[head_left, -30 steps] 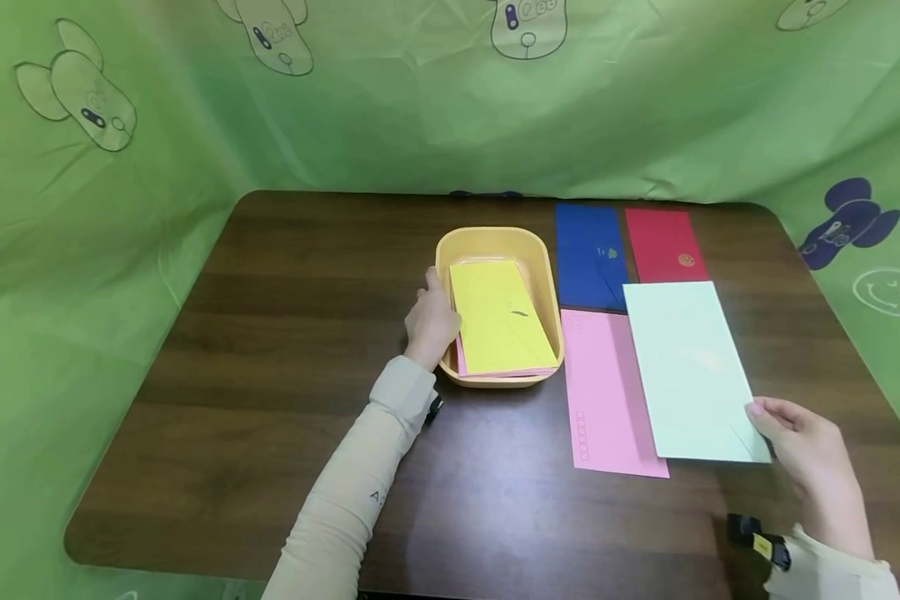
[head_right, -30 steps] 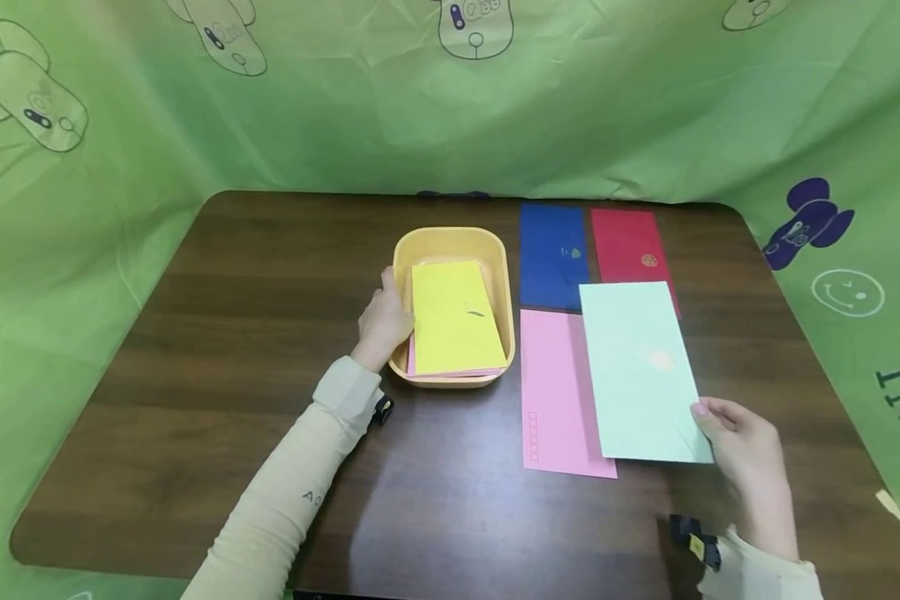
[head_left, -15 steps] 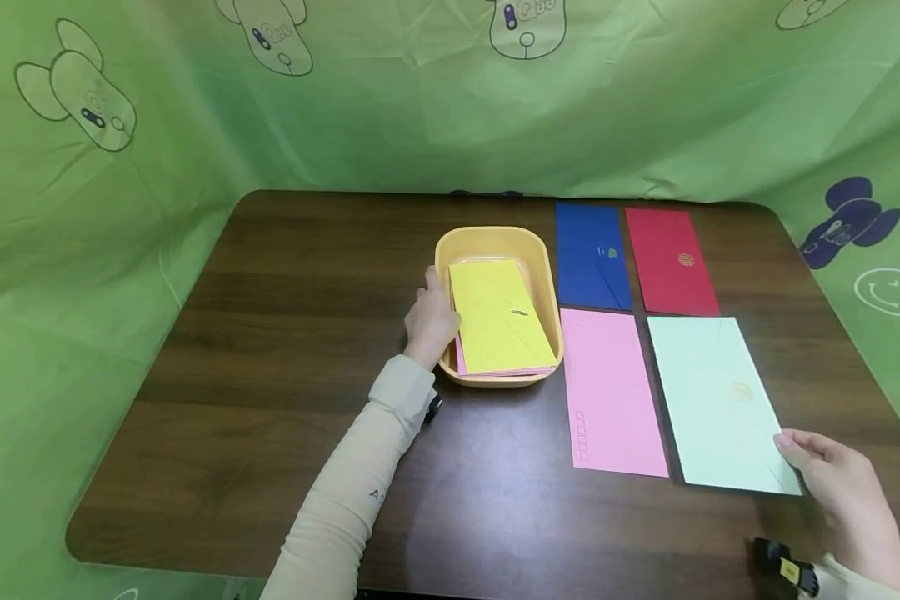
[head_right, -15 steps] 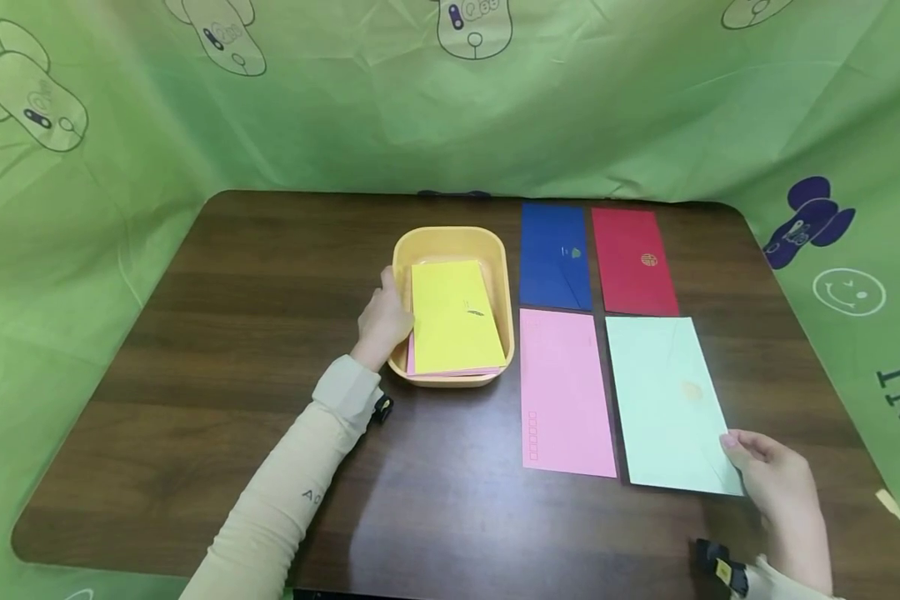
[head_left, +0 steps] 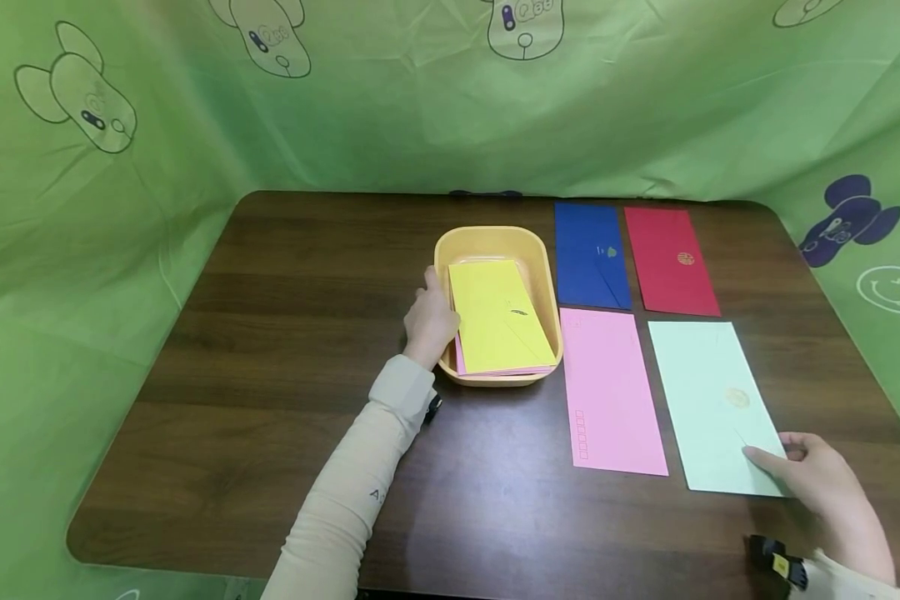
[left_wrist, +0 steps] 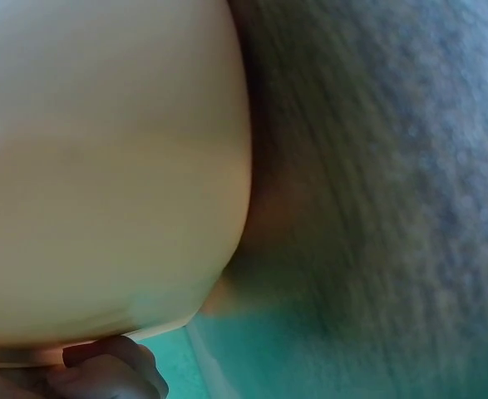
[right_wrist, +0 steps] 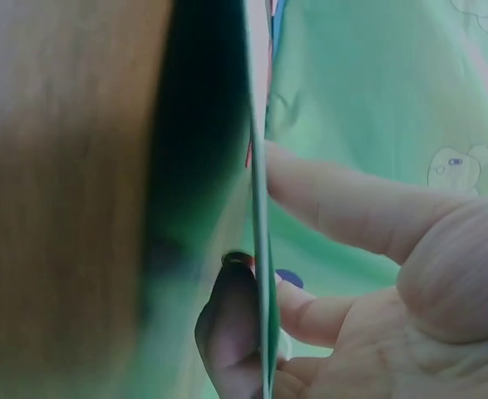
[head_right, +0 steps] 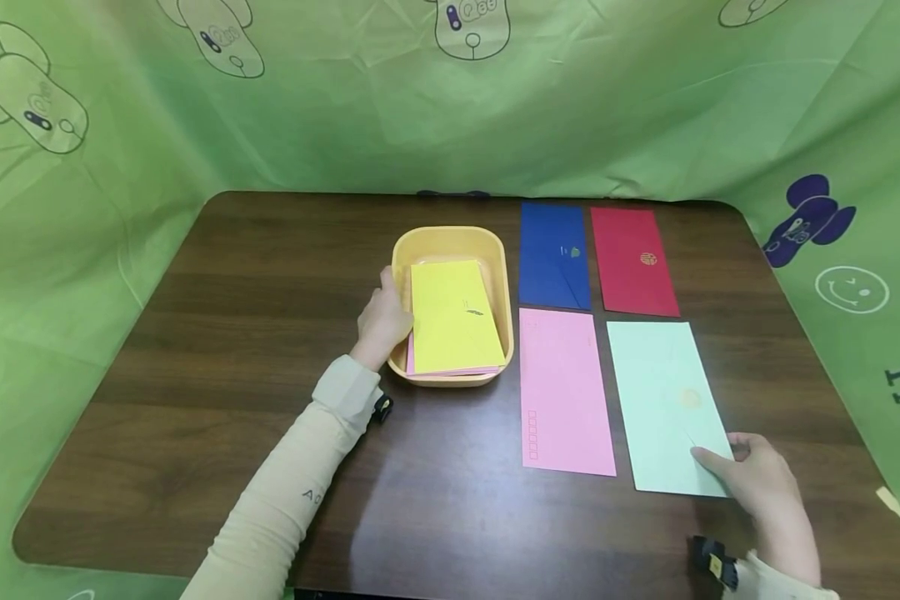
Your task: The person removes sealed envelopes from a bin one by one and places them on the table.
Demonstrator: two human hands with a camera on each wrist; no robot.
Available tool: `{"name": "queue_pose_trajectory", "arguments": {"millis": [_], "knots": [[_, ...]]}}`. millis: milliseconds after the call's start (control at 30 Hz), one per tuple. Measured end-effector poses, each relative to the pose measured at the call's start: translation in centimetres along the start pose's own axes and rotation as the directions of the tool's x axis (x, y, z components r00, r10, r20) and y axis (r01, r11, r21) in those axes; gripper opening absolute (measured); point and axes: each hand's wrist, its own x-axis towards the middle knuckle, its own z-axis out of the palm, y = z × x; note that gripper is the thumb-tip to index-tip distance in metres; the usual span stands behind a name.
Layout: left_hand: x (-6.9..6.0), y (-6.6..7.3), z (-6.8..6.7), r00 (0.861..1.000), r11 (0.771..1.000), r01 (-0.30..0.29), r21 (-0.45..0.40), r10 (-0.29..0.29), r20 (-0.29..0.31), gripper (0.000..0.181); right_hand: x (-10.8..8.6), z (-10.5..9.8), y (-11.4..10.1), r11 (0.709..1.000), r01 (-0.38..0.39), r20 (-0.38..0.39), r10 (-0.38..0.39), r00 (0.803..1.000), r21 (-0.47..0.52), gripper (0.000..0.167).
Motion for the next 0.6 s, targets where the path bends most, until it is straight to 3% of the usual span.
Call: {"name": "queue_pose_trajectory", "arguments": {"millis": [267,600], "knots": [[-0.01,-0.07,0.08,1.0,1.0,0.0,0.007,0.0,-0.007,0.076,0.26,0.59,-0.69,1.0,-0.005,-0.077,0.005,0.997,-0.007,0.075],[-0.04,-0.05,0.04,1.0,1.0,0.006,0.014,-0.006,0.003,0.076,0.36,0.51,-0.85,0.998,-0.06,-0.019,0.06,0.998,-0.025,0.078]]}}
